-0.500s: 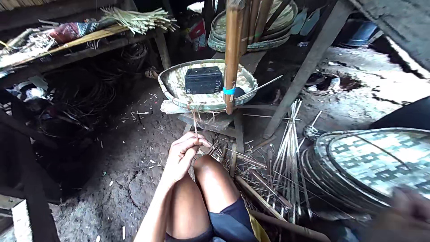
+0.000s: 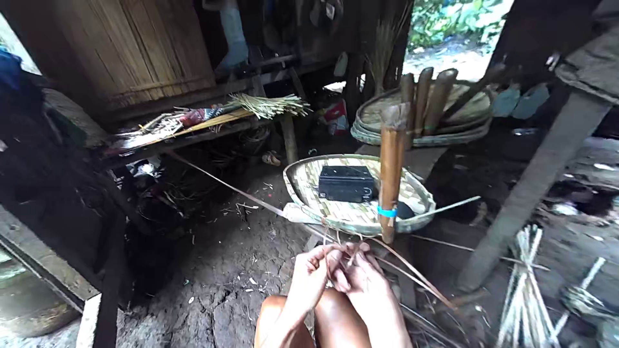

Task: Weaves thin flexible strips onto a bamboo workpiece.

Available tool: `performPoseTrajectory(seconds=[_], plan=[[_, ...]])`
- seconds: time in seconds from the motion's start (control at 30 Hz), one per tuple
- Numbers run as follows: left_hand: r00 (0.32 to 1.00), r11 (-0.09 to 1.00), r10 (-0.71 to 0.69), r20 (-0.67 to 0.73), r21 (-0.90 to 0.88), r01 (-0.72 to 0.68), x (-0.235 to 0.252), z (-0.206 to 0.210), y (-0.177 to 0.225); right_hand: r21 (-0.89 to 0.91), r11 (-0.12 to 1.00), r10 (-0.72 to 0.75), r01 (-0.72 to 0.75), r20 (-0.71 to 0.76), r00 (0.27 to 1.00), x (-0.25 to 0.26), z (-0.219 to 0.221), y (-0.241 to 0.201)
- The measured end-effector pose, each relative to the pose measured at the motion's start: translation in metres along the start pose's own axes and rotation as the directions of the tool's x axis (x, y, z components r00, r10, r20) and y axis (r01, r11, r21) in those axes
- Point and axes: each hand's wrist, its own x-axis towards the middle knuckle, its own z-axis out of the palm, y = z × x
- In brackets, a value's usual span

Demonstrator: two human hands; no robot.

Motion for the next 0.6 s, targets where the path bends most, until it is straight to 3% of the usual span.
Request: performPoseTrajectory(seconds=[0.07,0.13,0.23,0.3,0.37,0.43,0.5,0.53,0.6], plan=[[0.998,0.997,-0.064,0.007,-0.047,0.064,0.002,0.007,0.003,-0.036,0.995,-0.093,0.091,-0.083,0.992,0.004,-0.003,-0.005],[0.996,0.993,-0.078,-0.044,-0.091,0.074,0.001,0.016,0.002,-0.068,0.993,-0.1,0.092,-0.133,0.986,0.007,-0.004,-0.01],[0.976,0.942,-0.197,-0.091,-0.293,0.163,0.004,0.023,0.001,-0.066,0.998,-0.016,0.015,-0.019,1.0,0.005,-0.01,-0.013],[0.957,0.865,-0.277,-0.09,-0.456,0.208,0.007,0.024,0.002,-0.062,0.997,-0.049,0.048,-0.008,0.999,0.001,-0.012,-0.015],[0.939,0.852,-0.243,-0.244,-0.516,0.086,0.006,0.027,0.002,-0.137,0.984,-0.12,0.116,-0.023,0.992,-0.007,-0.013,-0.017],[0.853,0.916,-0.021,-0.521,-0.353,-0.192,0.003,0.029,0.002,-0.111,0.974,-0.201,0.198,-0.01,0.98,-0.014,-0.023,-0.022],[0.689,0.886,0.36,-0.629,-0.001,-0.463,-0.001,0.019,0.003,-0.039,0.981,-0.184,0.191,0.137,0.973,-0.023,-0.041,-0.034],[0.606,0.805,0.557,-0.568,0.19,-0.561,-0.002,0.01,0.001,-0.013,0.992,-0.115,0.124,0.279,0.953,-0.027,-0.052,-0.041],[0.504,0.52,0.839,-0.204,0.572,-0.634,-0.006,-0.011,-0.006,-0.083,0.993,0.116,-0.087,0.482,0.869,-0.034,-0.065,-0.049]])
